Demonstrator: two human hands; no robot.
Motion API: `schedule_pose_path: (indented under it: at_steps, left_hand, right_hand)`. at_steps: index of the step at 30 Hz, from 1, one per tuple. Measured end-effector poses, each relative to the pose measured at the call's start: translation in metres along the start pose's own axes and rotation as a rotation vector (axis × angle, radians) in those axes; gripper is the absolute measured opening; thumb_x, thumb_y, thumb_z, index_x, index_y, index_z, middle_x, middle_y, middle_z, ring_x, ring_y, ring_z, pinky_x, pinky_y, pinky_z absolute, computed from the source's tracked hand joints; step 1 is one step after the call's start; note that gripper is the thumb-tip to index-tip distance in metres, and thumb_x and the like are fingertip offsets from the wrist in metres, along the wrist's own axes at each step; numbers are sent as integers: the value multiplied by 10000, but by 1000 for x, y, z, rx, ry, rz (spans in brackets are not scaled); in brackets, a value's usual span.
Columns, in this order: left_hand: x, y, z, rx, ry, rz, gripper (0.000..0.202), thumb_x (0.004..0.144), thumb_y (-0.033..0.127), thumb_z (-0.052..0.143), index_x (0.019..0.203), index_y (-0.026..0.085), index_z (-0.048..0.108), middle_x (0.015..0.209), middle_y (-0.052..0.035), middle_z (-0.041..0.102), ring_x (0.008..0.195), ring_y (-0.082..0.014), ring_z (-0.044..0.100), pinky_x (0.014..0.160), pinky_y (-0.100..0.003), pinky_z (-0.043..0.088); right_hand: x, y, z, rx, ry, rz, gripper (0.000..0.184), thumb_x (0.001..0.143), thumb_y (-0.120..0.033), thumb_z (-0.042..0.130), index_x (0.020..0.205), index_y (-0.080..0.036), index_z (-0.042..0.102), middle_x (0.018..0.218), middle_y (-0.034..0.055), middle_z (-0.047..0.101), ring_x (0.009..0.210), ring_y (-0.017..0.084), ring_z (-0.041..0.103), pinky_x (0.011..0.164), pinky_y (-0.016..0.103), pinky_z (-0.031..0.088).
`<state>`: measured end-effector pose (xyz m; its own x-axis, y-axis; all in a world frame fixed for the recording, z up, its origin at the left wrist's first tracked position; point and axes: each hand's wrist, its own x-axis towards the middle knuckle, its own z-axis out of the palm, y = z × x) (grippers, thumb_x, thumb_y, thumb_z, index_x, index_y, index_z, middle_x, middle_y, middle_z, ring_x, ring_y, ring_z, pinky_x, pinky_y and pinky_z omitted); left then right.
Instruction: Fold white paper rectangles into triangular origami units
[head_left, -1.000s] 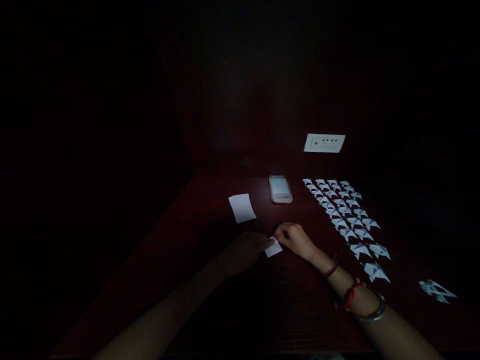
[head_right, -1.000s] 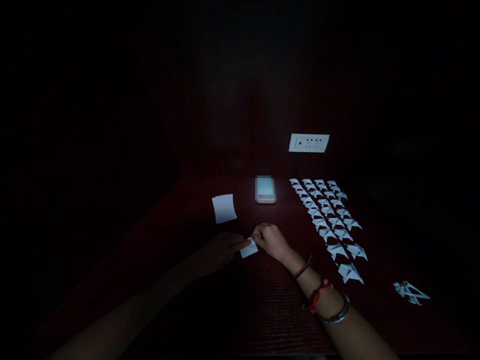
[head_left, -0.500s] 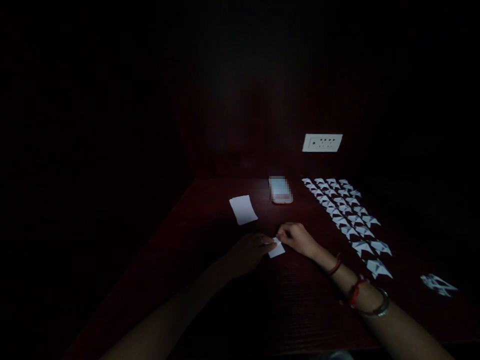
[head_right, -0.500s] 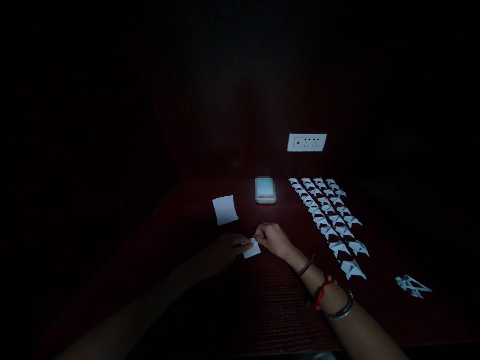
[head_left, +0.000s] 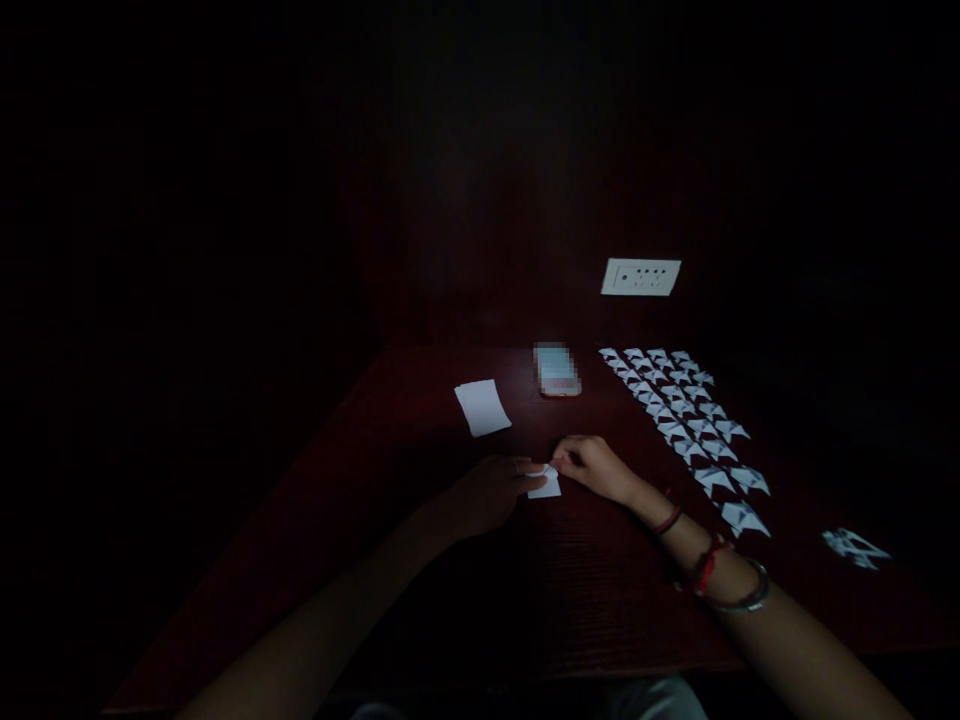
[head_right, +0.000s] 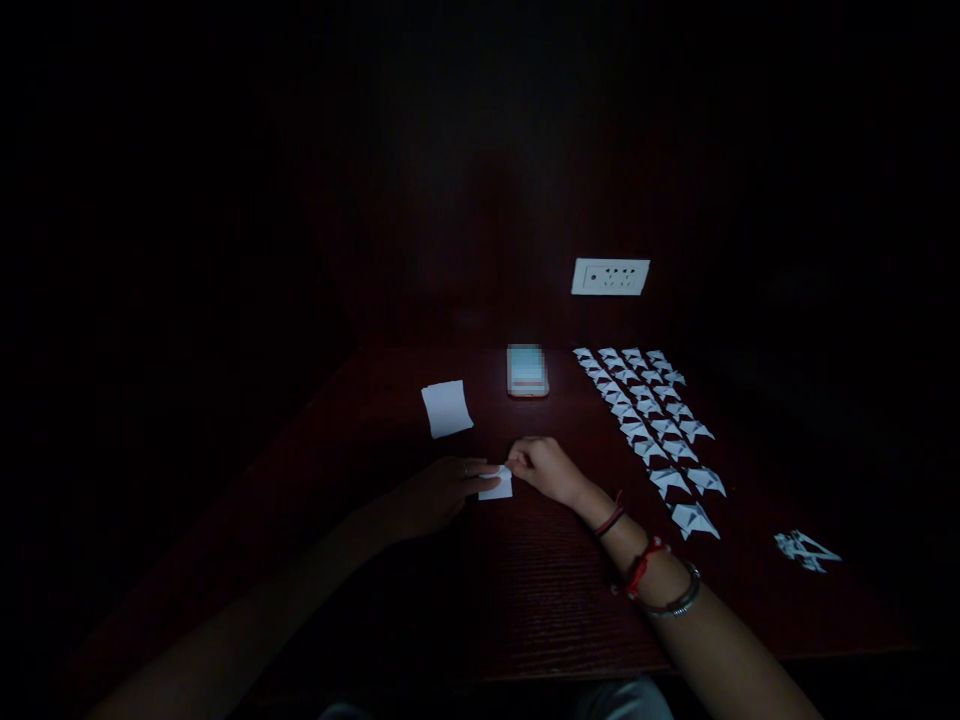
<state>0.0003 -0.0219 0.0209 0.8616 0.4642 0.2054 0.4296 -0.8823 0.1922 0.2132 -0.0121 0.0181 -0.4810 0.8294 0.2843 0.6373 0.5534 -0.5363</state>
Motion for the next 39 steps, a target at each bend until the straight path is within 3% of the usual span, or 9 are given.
schedule_pose_path:
  at_steps: [7,12,15,23,39]
  left_hand:
    - [-2,-3,-2,-33,-27,3,541,702,10,396,1200,218,381,1279,-29,365,1164,-159,333,941,-357,304]
    - [-4,-4,0,-49,-10,-27,567,706,7,390,1222,234,332,1271,-15,376,1154,-165,343,930,-369,307]
    - [-2,-4,0,-67,-4,-50,533,727,22,384,1227,196,318,1238,-39,415,1119,-160,387,920,-353,322]
    - [-6,-12,7,-62,6,49,488,762,39,374,1209,233,350,1269,4,382,1191,-152,295,974,-344,270]
    - [1,1,-5,-29,-69,-34,458,763,36,376,1192,197,361,1239,-25,420,1165,-158,338,931,-343,307]
  right_hand:
    - [-1,-3,-2,31,9,10,175,770,-244,466,671,-133,559,607,-6,495,558,86,434,547,196,340]
    - [-6,-4,-5,169,-132,48,230,761,-334,487,778,-133,599,611,-16,499,557,80,423,524,185,340]
    - [-8,-4,-6,133,-177,21,200,751,-302,507,786,-141,621,633,-13,523,573,81,439,548,190,344]
    - [-8,-8,-10,95,-201,-48,170,760,-260,502,778,-145,626,692,16,559,618,95,482,577,195,365]
    - [-4,-7,-3,47,-99,191,136,723,-235,497,712,-148,600,652,0,586,582,89,508,554,189,362]
